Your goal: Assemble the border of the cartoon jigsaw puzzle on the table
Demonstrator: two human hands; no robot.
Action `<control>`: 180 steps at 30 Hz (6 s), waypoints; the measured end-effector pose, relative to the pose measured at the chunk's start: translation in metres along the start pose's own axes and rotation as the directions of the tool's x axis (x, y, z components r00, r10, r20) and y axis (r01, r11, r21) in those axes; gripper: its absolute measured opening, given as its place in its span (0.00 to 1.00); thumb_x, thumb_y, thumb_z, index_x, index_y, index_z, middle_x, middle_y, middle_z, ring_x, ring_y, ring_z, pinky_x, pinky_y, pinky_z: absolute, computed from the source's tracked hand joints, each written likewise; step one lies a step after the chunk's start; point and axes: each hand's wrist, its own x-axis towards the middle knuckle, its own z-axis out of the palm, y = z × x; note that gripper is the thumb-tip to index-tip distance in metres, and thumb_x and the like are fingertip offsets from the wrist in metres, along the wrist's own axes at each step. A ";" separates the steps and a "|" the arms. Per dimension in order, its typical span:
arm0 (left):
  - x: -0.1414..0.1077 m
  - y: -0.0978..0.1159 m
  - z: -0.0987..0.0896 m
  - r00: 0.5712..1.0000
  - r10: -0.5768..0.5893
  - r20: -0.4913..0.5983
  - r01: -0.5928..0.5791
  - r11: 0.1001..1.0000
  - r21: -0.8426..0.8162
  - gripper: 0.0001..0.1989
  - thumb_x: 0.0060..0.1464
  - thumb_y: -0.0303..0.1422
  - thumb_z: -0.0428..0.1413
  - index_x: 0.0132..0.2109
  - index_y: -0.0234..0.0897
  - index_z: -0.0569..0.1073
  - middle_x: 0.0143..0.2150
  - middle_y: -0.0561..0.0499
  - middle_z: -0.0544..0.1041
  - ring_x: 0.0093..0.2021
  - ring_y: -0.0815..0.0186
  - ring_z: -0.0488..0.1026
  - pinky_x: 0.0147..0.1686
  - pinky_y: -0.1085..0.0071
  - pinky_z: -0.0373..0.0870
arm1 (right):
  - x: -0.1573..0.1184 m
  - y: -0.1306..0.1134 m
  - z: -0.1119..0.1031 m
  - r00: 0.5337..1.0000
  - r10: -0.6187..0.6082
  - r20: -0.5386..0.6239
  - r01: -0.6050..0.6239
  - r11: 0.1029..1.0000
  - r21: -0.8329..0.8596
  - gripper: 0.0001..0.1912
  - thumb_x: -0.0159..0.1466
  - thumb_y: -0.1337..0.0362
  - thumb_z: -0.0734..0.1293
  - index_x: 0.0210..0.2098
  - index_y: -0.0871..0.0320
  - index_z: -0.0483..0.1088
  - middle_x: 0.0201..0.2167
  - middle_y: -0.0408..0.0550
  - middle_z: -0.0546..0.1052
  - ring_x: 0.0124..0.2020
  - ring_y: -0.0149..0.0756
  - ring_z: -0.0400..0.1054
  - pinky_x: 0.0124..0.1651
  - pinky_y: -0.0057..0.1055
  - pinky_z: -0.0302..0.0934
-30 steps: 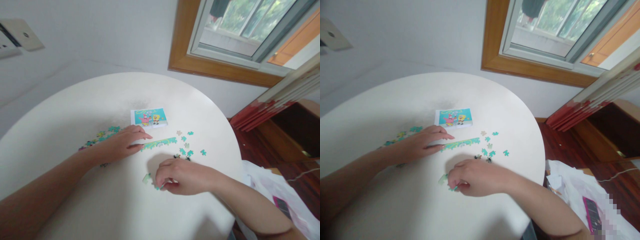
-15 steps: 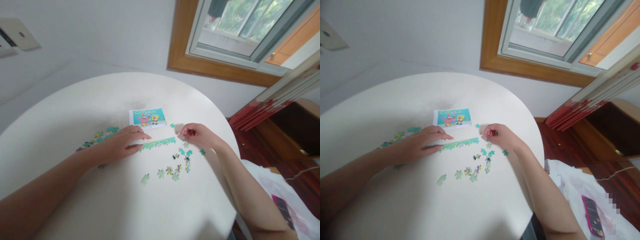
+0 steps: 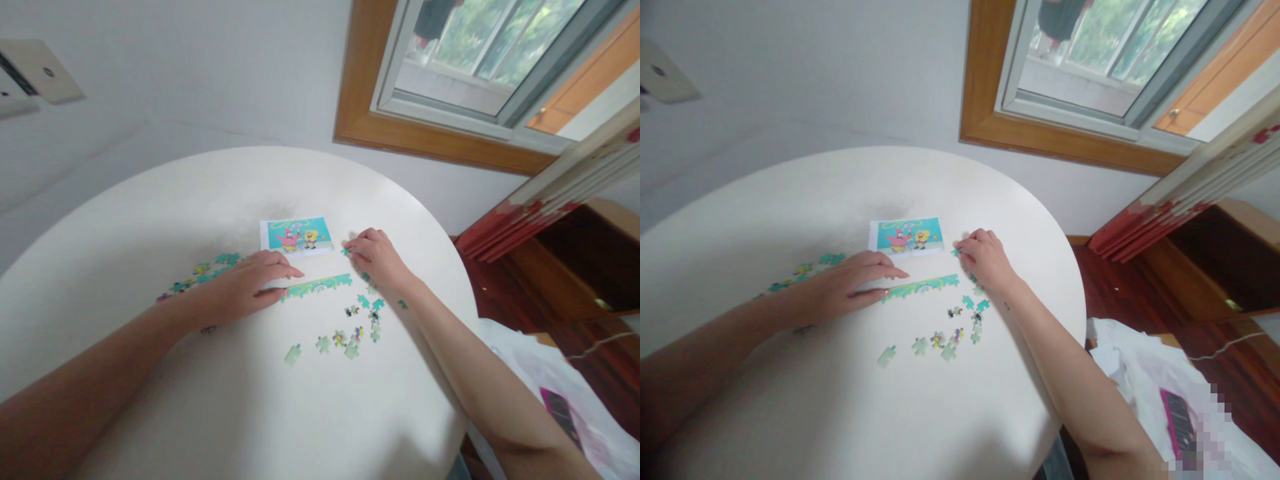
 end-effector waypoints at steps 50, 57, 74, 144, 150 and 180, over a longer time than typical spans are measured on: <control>-0.001 0.001 0.000 1.000 0.004 -0.011 -0.004 1.000 -0.015 0.16 0.65 0.30 0.48 0.57 0.40 0.70 0.52 0.46 0.72 0.54 0.60 0.68 0.57 0.66 0.61 | -0.029 -0.028 -0.017 0.939 0.297 0.172 -0.339 0.887 0.315 0.04 0.61 0.68 0.66 0.31 0.58 0.74 0.25 0.43 0.76 0.26 0.29 0.64 0.31 0.28 0.56; 0.000 0.000 0.002 0.999 0.023 -0.025 -0.023 1.000 -0.013 0.16 0.65 0.30 0.48 0.57 0.39 0.71 0.52 0.46 0.72 0.54 0.61 0.68 0.57 0.67 0.61 | -0.028 -0.030 -0.015 0.950 0.274 0.147 -0.307 0.906 0.292 0.02 0.61 0.67 0.68 0.31 0.57 0.73 0.28 0.44 0.77 0.28 0.31 0.65 0.33 0.29 0.58; 0.000 0.003 -0.001 0.999 0.023 -0.023 -0.022 0.999 0.026 0.16 0.65 0.29 0.49 0.57 0.39 0.71 0.51 0.46 0.73 0.53 0.61 0.69 0.56 0.67 0.62 | -0.029 -0.008 -0.032 0.985 0.081 0.150 -0.113 0.970 0.216 0.10 0.59 0.73 0.67 0.35 0.57 0.81 0.33 0.48 0.77 0.34 0.33 0.70 0.39 0.30 0.63; 0.040 0.074 0.035 0.995 0.055 -0.082 -0.027 0.951 0.307 0.21 0.68 0.39 0.48 0.65 0.46 0.67 0.66 0.43 0.66 0.63 0.51 0.62 0.62 0.49 0.62 | -0.028 -0.005 -0.023 0.976 -0.048 0.214 -0.005 0.970 0.242 0.10 0.56 0.74 0.70 0.37 0.58 0.78 0.33 0.47 0.74 0.32 0.33 0.67 0.37 0.29 0.62; 0.039 0.070 0.037 0.995 0.083 -0.062 -0.056 0.937 0.344 0.20 0.68 0.38 0.49 0.64 0.45 0.69 0.64 0.43 0.69 0.61 0.51 0.64 0.60 0.50 0.62 | -0.028 -0.005 -0.025 0.972 -0.081 0.223 0.026 0.971 0.238 0.10 0.58 0.74 0.69 0.38 0.58 0.78 0.35 0.48 0.75 0.35 0.34 0.68 0.41 0.31 0.63; 0.042 0.065 0.038 0.988 0.151 -0.014 -0.137 0.930 0.340 0.21 0.70 0.38 0.46 0.65 0.43 0.68 0.67 0.55 0.69 0.65 0.57 0.62 0.64 0.57 0.53 | -0.028 0.025 -0.044 0.942 0.310 0.128 -0.329 0.780 0.533 0.06 0.58 0.62 0.68 0.32 0.59 0.74 0.29 0.47 0.79 0.31 0.33 0.72 0.37 0.31 0.64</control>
